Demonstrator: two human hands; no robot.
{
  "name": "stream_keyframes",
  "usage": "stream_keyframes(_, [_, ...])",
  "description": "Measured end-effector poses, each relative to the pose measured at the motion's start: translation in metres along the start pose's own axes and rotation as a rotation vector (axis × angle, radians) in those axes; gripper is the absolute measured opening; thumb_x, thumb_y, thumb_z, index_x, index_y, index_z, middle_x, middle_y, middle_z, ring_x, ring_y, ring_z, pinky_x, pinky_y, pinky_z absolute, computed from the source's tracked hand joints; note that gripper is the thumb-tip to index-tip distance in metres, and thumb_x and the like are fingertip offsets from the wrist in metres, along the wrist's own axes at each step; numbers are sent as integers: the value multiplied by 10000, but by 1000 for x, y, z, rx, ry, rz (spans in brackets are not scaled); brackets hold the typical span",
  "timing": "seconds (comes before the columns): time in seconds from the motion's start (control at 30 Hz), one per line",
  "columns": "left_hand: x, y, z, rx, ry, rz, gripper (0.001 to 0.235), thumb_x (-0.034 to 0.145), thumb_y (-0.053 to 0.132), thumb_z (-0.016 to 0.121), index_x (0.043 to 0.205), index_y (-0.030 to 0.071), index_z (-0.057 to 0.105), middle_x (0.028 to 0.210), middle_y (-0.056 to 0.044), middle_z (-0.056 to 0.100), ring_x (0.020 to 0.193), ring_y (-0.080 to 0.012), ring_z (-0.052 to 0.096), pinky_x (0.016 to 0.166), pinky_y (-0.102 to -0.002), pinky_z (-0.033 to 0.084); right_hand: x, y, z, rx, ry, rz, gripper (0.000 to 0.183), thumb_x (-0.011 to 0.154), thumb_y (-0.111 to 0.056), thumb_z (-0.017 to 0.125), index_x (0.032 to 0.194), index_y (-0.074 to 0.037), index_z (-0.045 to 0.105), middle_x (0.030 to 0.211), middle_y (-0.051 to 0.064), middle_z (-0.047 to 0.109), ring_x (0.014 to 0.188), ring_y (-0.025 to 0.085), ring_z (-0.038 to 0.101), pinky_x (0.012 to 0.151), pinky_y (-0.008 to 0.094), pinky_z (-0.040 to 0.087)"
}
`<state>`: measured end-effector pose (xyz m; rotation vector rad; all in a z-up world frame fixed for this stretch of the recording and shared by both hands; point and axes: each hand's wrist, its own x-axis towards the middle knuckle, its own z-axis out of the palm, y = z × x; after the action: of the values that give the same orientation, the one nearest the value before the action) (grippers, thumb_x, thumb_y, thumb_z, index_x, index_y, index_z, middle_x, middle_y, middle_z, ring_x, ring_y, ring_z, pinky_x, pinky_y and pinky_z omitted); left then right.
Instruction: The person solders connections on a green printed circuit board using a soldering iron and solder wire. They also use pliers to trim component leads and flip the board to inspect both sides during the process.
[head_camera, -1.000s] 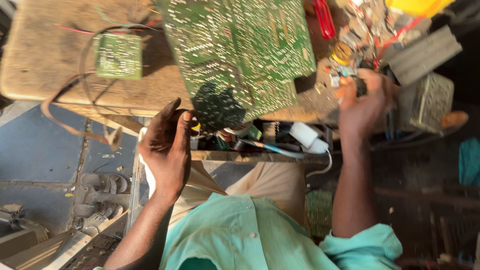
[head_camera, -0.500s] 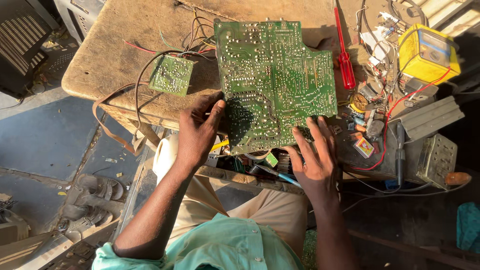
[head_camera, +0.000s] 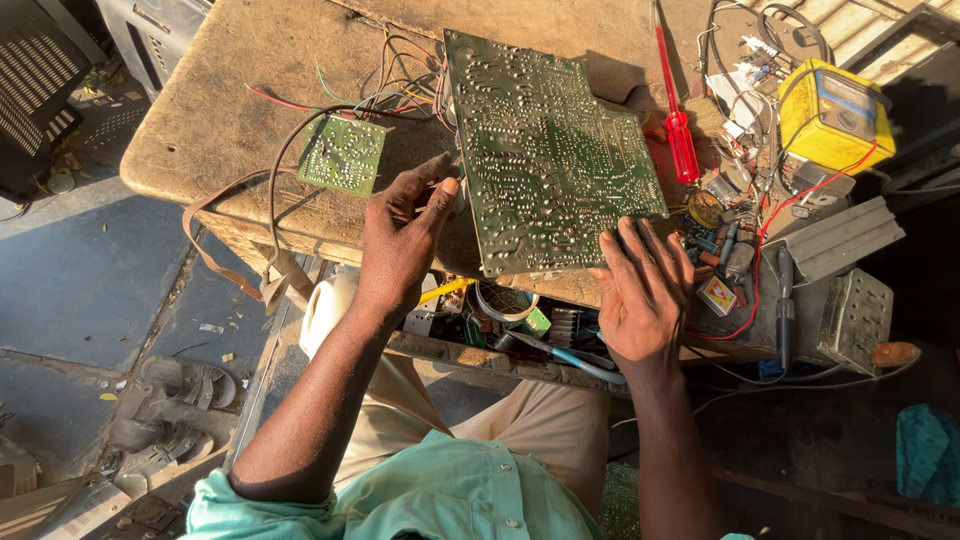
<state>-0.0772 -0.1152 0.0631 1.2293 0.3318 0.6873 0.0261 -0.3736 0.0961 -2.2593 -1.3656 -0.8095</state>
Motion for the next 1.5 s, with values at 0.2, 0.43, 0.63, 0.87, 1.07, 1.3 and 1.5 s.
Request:
stream_keyframes(0.2, [-4,4,2,-10,-14,-57,409,1023,235,654,1335,-30,657,1136,-61,764,1014,-83,685,927,-264,561,4,3,-4,-9,-24,12,390,975,-63,695,1364,-71,682,1428,128,651,1360,311,591,1214,542,319])
stream_keyframes(0.43, [-4,9,2,-12,-18,-100,421,1031,284,664,1288,-47,703,985,-28,705,881,-69,604,827,-251,540,2,1,-3,-17,-11,17,386,991,-70,679,1376,-81,675,1434,124,658,1377,304,592,1233,542,307])
stream_keyframes(0.63, [4,8,-2,84,24,-43,471,1033,368,623,1263,-37,693,998,-9,737,902,-58,608,823,-242,530,1,-3,-1,18,6,31,369,1010,-92,687,1376,-57,658,1427,131,655,1385,318,586,1237,546,319])
stream_keyframes(0.87, [24,5,-7,44,55,4,503,1048,412,607,1160,-67,712,912,-48,711,847,-113,637,751,-294,558,30,10,-9,90,24,155,275,1033,-157,687,1303,-113,712,1281,100,732,1214,269,684,1228,491,340])
stream_keyframes(1.07, [22,-7,-4,12,86,-24,416,1024,349,623,1165,-31,715,890,-62,738,822,-112,676,750,-286,575,68,29,-23,110,-60,192,265,1087,-273,654,1269,-103,743,1149,126,757,1098,293,695,1202,496,342])
stream_keyframes(1.3, [31,-27,10,-62,20,-74,371,1008,292,638,1190,-22,714,928,-50,751,865,-108,705,768,-291,596,107,52,-30,84,-55,195,263,1062,-266,706,1207,-53,765,993,129,758,917,237,679,1007,422,427])
stream_keyframes(1.5, [51,-33,15,-33,-16,-81,348,1002,289,662,1108,-30,751,908,-63,767,847,-112,725,755,-303,617,156,82,-37,348,-158,522,262,1074,-234,678,1131,12,747,797,26,610,715,94,482,639,288,394])
